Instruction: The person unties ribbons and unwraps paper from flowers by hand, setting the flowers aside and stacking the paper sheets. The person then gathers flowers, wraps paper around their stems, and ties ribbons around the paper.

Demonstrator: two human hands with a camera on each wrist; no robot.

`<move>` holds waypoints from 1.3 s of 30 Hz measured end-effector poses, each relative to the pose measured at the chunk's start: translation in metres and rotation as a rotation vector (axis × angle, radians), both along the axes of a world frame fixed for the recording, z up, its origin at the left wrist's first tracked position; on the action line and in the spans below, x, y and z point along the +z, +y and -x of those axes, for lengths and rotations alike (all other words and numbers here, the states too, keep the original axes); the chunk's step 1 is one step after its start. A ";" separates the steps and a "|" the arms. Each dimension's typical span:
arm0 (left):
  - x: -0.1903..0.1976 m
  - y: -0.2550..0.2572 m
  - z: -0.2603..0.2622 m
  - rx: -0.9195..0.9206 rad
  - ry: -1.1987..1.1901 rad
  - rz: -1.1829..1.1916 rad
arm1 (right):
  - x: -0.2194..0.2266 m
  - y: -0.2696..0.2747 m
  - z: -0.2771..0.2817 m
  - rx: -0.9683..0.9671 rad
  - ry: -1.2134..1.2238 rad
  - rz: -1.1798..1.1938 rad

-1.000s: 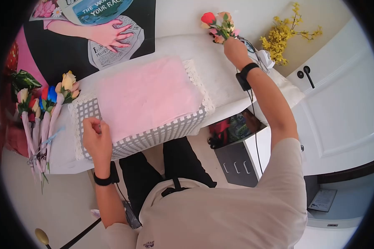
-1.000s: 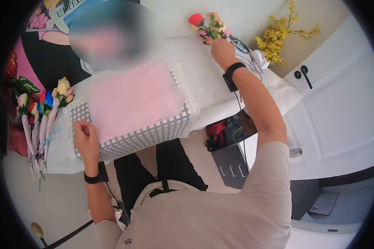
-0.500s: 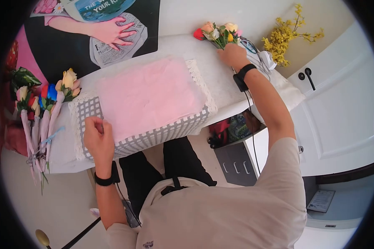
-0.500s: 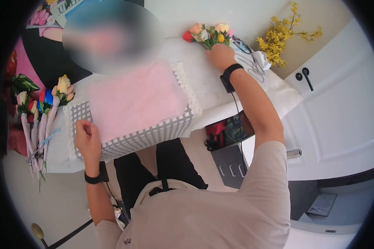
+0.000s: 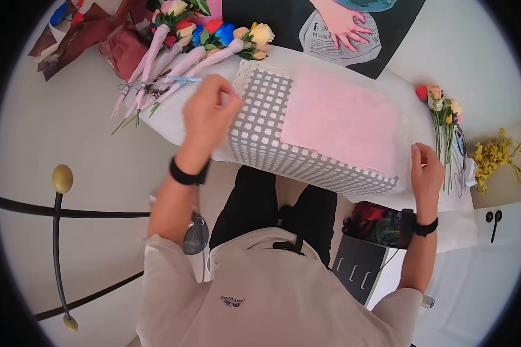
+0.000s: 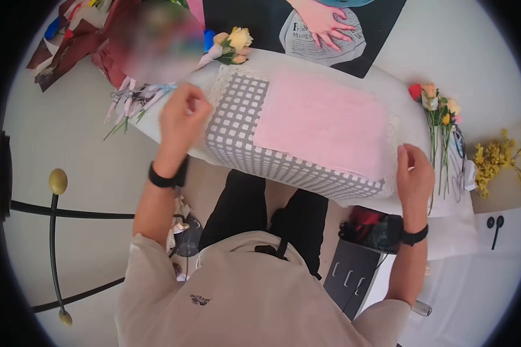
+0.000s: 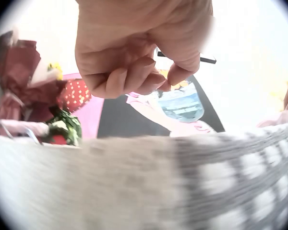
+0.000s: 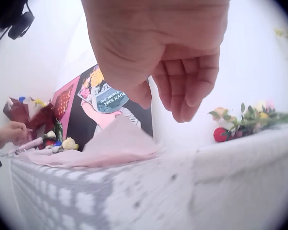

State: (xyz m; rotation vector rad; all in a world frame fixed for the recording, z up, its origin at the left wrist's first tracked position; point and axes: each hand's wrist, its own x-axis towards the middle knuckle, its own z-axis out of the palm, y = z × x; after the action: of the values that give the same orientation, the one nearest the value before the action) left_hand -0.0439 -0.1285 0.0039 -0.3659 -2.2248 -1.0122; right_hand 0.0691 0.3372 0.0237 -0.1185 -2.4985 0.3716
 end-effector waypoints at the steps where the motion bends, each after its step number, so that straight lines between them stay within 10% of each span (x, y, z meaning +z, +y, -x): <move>1: 0.001 -0.021 0.008 0.088 0.066 0.134 | -0.006 -0.005 -0.001 0.034 -0.012 0.170; 11: -0.024 -0.146 0.064 0.334 -0.066 0.663 | -0.052 0.011 0.027 0.075 0.090 0.842; 24: -0.006 -0.104 0.031 0.271 -0.162 0.281 | -0.049 0.005 0.022 0.066 0.231 1.042; 27: 0.009 -0.054 -0.001 0.180 -0.199 0.056 | -0.046 0.002 0.014 0.063 0.343 0.913; 34: 0.030 0.075 -0.059 -0.818 -0.492 -0.425 | 0.036 -0.104 -0.028 0.362 0.309 0.668; 39: 0.022 0.133 -0.088 -0.994 -0.541 -0.539 | 0.052 -0.137 -0.040 0.408 0.134 0.580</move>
State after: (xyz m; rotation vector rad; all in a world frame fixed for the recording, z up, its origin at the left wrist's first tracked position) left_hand 0.0439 0.0040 0.0263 -1.0962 -2.0372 -2.3942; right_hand 0.1087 0.1997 0.0754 0.1851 -2.2011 1.2228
